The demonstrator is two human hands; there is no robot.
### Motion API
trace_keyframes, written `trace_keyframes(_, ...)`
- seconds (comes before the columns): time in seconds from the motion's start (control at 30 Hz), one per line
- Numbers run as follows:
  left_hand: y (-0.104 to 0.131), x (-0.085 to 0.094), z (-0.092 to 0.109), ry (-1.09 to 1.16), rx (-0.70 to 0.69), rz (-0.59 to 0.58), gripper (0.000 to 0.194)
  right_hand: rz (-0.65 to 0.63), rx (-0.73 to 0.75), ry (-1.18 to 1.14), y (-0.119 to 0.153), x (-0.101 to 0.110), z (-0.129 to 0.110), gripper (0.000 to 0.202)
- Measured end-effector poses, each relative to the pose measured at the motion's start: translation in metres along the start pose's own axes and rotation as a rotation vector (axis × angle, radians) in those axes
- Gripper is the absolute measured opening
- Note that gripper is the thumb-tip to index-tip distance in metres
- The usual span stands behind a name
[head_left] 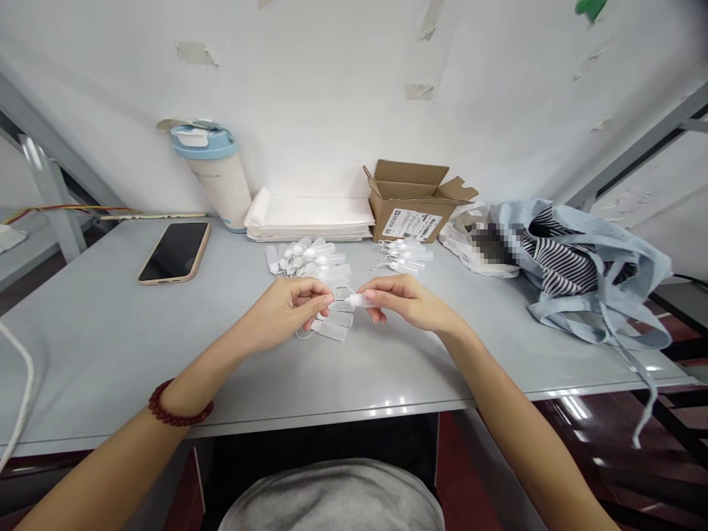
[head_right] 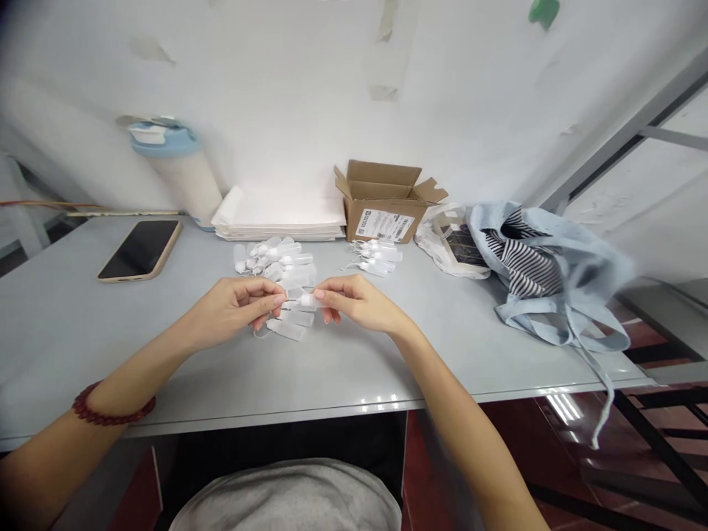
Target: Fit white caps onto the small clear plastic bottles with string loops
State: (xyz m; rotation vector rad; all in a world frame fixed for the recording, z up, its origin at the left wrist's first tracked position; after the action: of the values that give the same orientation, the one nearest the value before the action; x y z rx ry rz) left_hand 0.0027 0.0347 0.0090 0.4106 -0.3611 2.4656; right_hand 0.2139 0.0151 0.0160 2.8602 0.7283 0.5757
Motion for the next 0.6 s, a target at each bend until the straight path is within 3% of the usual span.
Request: trace_keyframes(0.6, 0.0006, 0.0001, 0.0026, 0.017, -0.012, -0.005, 0.022, -0.003, 0.011, -0.011, 0.0009, -0.0016, -0.002, 0.03)
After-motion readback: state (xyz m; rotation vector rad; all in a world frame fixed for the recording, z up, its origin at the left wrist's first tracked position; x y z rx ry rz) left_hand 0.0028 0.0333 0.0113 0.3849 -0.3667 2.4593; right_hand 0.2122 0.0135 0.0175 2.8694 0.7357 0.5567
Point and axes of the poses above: each hand's wrist, its own y-axis away from the middle knuckle, its own x-axis out of the back of the hand, z = x × y, the point moved 2 cm from there along -y, towards the middle knuckle, and after that the axes turned 14 degrees about -x, right-handed, at the moved point
